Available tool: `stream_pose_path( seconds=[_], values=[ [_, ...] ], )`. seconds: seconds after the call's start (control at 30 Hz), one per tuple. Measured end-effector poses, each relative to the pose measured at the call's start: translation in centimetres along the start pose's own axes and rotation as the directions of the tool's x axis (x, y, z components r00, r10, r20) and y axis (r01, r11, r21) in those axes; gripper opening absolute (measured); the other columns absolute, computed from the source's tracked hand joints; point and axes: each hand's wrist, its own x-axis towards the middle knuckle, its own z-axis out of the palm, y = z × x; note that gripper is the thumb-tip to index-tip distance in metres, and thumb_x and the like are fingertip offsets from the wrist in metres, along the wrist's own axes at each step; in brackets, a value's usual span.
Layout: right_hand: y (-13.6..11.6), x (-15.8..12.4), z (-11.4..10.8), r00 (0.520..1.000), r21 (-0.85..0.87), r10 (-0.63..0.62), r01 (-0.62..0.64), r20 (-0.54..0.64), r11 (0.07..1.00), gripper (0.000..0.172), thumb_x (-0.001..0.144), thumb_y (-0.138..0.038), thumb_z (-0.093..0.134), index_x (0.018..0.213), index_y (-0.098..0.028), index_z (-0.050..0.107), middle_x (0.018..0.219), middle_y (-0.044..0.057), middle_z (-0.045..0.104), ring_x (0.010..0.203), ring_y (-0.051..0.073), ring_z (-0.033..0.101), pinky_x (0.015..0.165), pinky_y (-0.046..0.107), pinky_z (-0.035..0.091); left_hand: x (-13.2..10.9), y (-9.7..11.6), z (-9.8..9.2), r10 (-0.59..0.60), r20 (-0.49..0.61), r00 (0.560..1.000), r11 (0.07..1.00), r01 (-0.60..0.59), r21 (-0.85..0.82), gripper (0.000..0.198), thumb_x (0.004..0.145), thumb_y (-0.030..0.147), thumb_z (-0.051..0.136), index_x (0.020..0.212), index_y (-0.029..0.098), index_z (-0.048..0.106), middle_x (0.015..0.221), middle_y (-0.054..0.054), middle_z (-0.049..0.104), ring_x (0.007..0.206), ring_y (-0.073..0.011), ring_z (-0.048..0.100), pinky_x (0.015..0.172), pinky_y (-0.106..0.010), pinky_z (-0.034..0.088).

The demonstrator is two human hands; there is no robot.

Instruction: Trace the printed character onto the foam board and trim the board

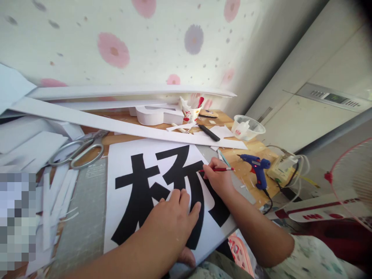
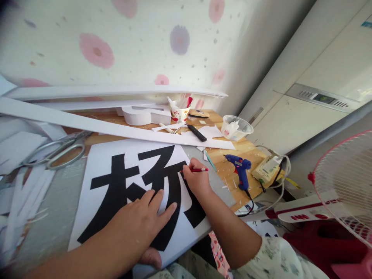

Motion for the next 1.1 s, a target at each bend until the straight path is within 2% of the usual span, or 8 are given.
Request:
stream_pose_path(
  seconds=[0.23, 0.43, 0.6, 0.8, 1.1],
  values=[
    [0.1, 0.1, 0.1, 1.0, 0.03, 0.015, -0.015, -0.003, 0.999, 0.025, 0.071, -0.022, 0.053, 0.051, -0.024, 0.038, 0.041, -0.005, 0.053, 0.044, 0.013, 0.052, 0.049, 0.026, 0.039, 0.1, 0.0, 0.1, -0.011, -0.011, 1.0, 1.0, 0.011, -0.007, 0.108, 0.043, 0.07, 0.074, 0.134, 0.021, 0.045, 0.122, -0.023, 0.049, 0.105, -0.0387, 0.047, 0.073, -0.051, 0.051],
    [-0.1, 0.2, 0.0, 1.0, 0.036, 0.026, -0.026, 0.004, 0.999, 0.025, 0.068, -0.017, 0.052, 0.049, -0.024, 0.036, 0.04, -0.006, 0.048, 0.043, 0.013, 0.05, 0.046, 0.026, 0.036, 0.0, 0.0, -0.2, -0.016, 0.036, 0.999, 1.0, 0.016, -0.008, 0.108, 0.046, 0.07, 0.073, 0.137, 0.021, 0.042, 0.129, -0.027, 0.044, 0.11, -0.0412, 0.045, 0.074, -0.053, 0.05],
    [0.2, 0.2, 0.0, 0.997, 0.075, 0.075, -0.074, -0.007, 0.994, 0.025, 0.067, -0.016, 0.052, 0.05, -0.024, 0.035, 0.04, -0.008, 0.043, 0.041, 0.013, 0.053, 0.044, 0.025, 0.036, 0.0, 0.1, -0.2, -0.018, 0.034, 0.999, 1.0, 0.019, -0.007, 0.109, 0.045, 0.072, 0.073, 0.137, 0.021, 0.042, 0.129, -0.027, 0.045, 0.109, -0.0416, 0.046, 0.074, -0.056, 0.05],
    [-0.1, 0.0, -0.2, 0.99, 0.137, 0.138, -0.135, -0.013, 0.981, 0.024, 0.071, -0.021, 0.055, 0.053, -0.023, 0.038, 0.041, -0.007, 0.05, 0.045, 0.014, 0.056, 0.047, 0.025, 0.039, 0.0, 0.0, -0.2, 0.003, -0.003, 1.0, 1.0, -0.003, 0.009, 0.108, 0.044, 0.071, 0.073, 0.135, 0.02, 0.045, 0.128, -0.028, 0.046, 0.109, -0.0418, 0.047, 0.071, -0.053, 0.051],
    [0.9, 0.3, 0.3, 0.999, 0.124, 0.029, -0.032, 0.025, 0.992, 0.026, 0.072, -0.026, 0.057, 0.051, -0.023, 0.041, 0.043, -0.005, 0.053, 0.044, 0.012, 0.046, 0.047, 0.025, 0.035, 0.2, 0.1, -0.3, -0.012, 0.022, 1.0, 1.0, 0.012, 0.006, 0.108, 0.044, 0.07, 0.074, 0.136, 0.021, 0.044, 0.128, -0.027, 0.046, 0.11, -0.0415, 0.047, 0.073, -0.054, 0.051]
  ],
)
